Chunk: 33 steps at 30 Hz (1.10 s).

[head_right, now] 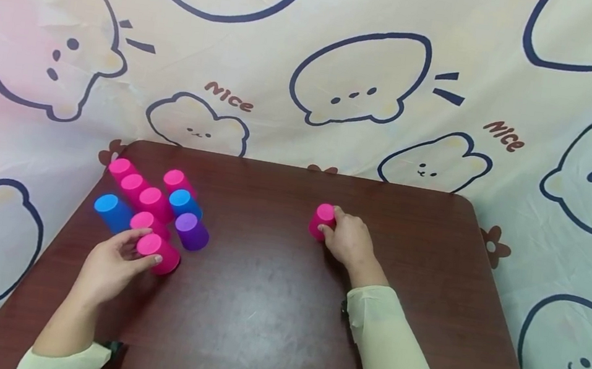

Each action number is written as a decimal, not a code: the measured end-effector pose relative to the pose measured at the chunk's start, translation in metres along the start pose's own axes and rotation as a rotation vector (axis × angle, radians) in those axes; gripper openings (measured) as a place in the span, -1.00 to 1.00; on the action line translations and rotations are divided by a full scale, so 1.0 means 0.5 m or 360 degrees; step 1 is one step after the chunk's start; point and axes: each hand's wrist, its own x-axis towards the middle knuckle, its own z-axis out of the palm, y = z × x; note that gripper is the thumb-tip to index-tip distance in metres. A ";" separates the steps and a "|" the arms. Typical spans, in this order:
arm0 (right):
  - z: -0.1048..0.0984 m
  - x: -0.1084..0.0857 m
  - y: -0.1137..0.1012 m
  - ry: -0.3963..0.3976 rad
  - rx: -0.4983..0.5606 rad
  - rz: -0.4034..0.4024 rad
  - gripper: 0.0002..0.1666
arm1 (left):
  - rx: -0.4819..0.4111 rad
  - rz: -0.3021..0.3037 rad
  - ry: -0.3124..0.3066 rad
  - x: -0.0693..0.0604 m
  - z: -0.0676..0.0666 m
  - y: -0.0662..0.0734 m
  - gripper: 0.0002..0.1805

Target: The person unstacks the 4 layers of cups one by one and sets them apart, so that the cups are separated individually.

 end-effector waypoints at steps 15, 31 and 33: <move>0.005 0.001 -0.003 0.0007 0.0005 -0.0008 -0.28 | -0.0001 -0.0032 0.0020 0.007 0.009 -0.004 -0.10; 0.009 -0.008 -0.007 0.0014 0.0000 -0.0005 -0.26 | -0.0049 -0.0028 0.0092 -0.008 0.008 -0.007 -0.03; 0.011 -0.006 -0.010 0.0026 -0.0011 -0.0022 -0.28 | -0.0051 -0.0012 0.0112 -0.010 0.007 -0.007 -0.03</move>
